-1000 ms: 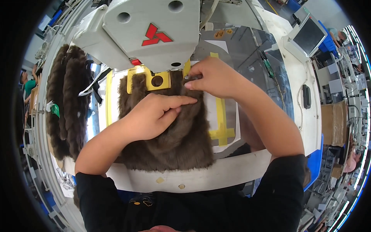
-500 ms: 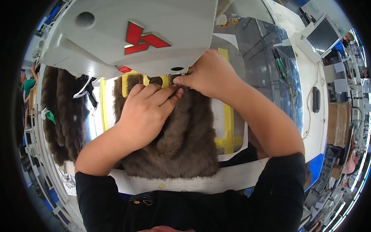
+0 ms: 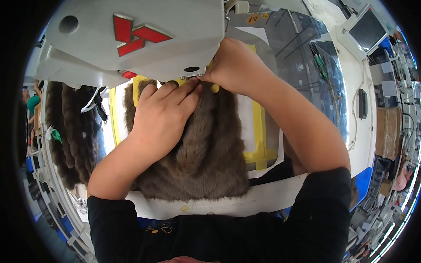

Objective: Attaching straps to pieces of faux fur fabric using an industrial sewing machine.

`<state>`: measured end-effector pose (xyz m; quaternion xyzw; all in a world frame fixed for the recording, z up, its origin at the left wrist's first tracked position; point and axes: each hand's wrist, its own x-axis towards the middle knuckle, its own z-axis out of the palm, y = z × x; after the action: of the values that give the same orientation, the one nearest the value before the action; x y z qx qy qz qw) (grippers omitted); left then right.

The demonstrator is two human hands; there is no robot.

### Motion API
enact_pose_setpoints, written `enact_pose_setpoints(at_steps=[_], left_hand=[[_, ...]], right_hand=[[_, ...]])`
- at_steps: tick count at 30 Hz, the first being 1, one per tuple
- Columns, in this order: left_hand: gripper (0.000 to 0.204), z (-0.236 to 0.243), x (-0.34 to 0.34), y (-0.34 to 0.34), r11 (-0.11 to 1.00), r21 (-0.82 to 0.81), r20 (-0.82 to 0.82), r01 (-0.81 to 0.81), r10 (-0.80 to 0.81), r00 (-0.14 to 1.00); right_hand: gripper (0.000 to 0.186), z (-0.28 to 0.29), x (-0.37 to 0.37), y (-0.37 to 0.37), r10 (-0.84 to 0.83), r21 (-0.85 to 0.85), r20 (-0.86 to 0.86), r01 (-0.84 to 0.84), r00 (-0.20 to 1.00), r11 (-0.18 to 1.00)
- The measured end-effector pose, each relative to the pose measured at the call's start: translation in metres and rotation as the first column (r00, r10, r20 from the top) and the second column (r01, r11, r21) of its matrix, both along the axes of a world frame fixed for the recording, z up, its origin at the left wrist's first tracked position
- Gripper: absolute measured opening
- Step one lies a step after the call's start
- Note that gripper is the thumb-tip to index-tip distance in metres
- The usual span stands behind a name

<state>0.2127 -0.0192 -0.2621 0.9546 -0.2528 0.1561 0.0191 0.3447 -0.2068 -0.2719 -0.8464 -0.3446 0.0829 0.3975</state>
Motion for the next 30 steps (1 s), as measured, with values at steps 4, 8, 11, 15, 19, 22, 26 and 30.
enact_pose_setpoints(at_steps=[4, 8, 11, 15, 19, 22, 26, 30], left_hand=[[0.033, -0.002, 0.002, -0.004, 1.000, 0.009, 0.025, -0.021, 0.021, 0.999], [0.033, -0.003, 0.007, -0.002, 0.999, 0.032, 0.039, -0.045, 0.043, 0.998], [0.024, -0.007, 0.010, -0.002, 0.999, -0.037, 0.100, -0.019, 0.022, 0.995], [0.022, -0.007, 0.008, -0.004, 0.998, -0.052, 0.069, -0.042, 0.045, 0.997], [0.026, -0.005, 0.006, -0.007, 0.995, -0.005, -0.034, -0.102, 0.102, 0.994], [0.026, -0.003, 0.007, -0.007, 0.995, -0.012, -0.035, -0.100, 0.099, 0.994], [0.026, -0.006, 0.007, -0.007, 0.995, 0.000, -0.023, -0.098, 0.098, 0.995], [0.027, -0.009, 0.003, -0.007, 0.994, -0.002, 0.009, -0.110, 0.110, 0.994]], right_hand=[[0.032, 0.003, -0.002, -0.002, -0.027, 0.042, -0.068, 0.030, 0.997, 0.999], [0.032, 0.004, 0.003, 0.000, -0.019, 0.071, -0.090, 0.025, 0.996, 0.997], [0.031, 0.000, 0.005, 0.001, -0.032, 0.147, -0.195, 0.061, 0.980, 0.987], [0.028, -0.005, 0.005, 0.001, -0.054, 0.098, -0.078, 0.062, 0.995, 0.993], [0.026, -0.014, 0.005, -0.001, -0.080, 0.069, -0.020, 0.081, 0.997, 0.994], [0.026, -0.013, 0.004, -0.001, -0.086, 0.027, 0.151, 0.082, 0.985, 0.996], [0.024, 0.001, 0.001, -0.008, -0.156, 0.069, 0.165, 0.146, 0.974, 0.987], [0.024, 0.040, -0.027, -0.026, 0.079, -0.178, 0.126, -0.056, 0.989, 0.982]])
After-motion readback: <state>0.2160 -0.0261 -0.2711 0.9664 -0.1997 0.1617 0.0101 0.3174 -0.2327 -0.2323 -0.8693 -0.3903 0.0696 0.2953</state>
